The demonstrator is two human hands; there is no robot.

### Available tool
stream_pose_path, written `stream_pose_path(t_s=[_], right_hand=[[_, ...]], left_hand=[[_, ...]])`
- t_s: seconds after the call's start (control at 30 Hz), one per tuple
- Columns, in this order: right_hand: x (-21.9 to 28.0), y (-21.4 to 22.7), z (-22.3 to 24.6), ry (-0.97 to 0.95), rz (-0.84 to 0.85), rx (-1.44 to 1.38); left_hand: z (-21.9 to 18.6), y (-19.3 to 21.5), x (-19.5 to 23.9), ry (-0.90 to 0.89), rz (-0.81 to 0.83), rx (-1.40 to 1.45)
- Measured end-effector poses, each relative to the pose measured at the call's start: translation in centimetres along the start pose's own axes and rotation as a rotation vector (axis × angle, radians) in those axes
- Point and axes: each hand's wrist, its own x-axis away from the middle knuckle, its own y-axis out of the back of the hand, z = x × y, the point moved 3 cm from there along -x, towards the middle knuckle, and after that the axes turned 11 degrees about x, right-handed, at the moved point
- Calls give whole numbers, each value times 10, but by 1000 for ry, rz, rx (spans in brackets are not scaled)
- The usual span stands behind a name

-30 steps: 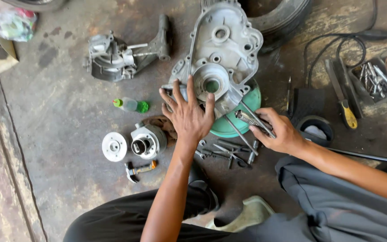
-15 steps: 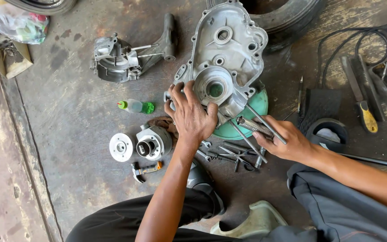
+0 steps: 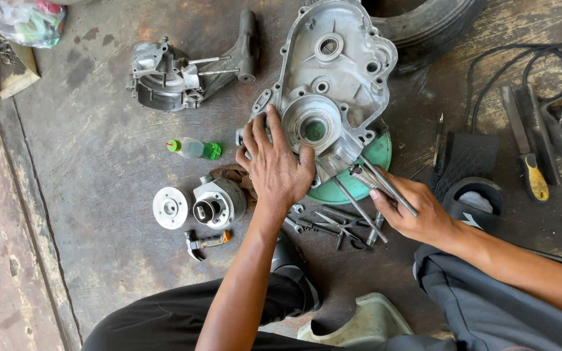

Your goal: The person uses a pneumatic die grinder to clean the inside of a metal engine casing. They then switch to a smaller rotary tool to clean the edges and crevices of the same part.

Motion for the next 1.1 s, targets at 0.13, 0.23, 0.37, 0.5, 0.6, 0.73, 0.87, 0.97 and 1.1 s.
stream_pose_path(t_s=[0.13,0.23,0.37,0.5,0.6,0.73,0.87,0.97,1.1], right_hand=[[1,4,3,-41,64,-139],[2,1,-1,-71,108,-203],[3,-5,-1,-85,96,-218],[7,-10,-7,-100,103,-278],[4,-8,-4,-107,103,-340],[2,-6,1,-110,110,-335],[1,-4,4,-97,103,-302],[1,-2,4,-79,112,-270],[1,-3,5,-78,109,-259]], left_hand=[[-1,-1,-1,1,4,0],[0,-1,0,1,0,6],[2,-1,0,16,7,1],[2,-1,-1,27,5,-3],[0,0,-1,35,4,-10],[1,-1,-2,34,-5,-5],[2,-2,-1,22,-21,-17],[3,-3,-1,15,-29,-18],[1,-1,-1,12,-32,-21]])
